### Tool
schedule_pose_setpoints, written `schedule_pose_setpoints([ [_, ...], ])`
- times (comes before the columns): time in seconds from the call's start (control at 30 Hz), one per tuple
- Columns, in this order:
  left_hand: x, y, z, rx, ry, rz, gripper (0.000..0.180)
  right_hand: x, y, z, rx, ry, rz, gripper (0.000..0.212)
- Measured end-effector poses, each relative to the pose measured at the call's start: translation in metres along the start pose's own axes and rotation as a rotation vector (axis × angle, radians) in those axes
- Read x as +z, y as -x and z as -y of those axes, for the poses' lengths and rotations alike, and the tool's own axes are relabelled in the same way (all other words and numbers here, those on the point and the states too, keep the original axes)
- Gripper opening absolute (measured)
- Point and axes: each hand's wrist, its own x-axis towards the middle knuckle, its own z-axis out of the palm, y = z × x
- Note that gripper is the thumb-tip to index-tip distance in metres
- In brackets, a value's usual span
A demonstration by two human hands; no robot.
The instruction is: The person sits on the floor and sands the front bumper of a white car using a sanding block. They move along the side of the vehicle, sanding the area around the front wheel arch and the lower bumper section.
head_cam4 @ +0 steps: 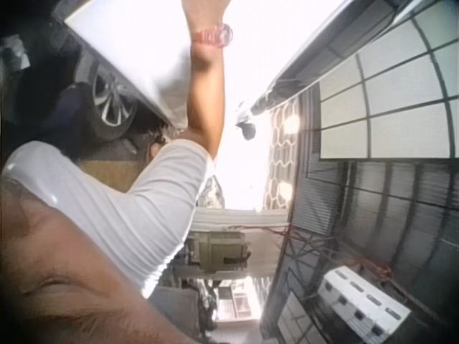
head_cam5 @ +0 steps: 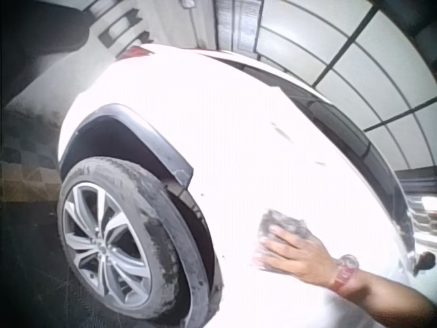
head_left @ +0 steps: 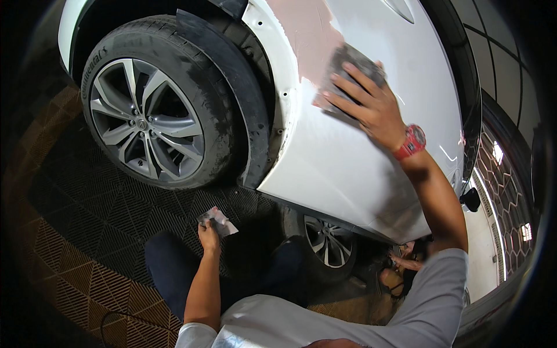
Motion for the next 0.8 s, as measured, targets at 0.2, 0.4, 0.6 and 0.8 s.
schedule_pose_setpoints([
  [0.2,0.004,0.005,0.005,0.010,0.076,0.022,0.038,0.008,-0.037,-0.015,-0.154,0.043,0.008,0.031],
  [0.4,0.001,-0.007,0.019,0.020,0.134,0.045,0.039,0.019,-0.041,-0.018,-0.163,0.020,0.023,0.034],
  [0.6,0.007,0.014,-0.009,-0.058,0.046,-0.004,0.038,0.018,0.014,-0.030,-0.068,-0.006,0.109,0.044],
  [0.8,0.001,-0.003,0.015,0.014,0.067,0.039,0.041,-0.006,0.013,-0.013,0.008,0.036,-0.011,0.040],
])
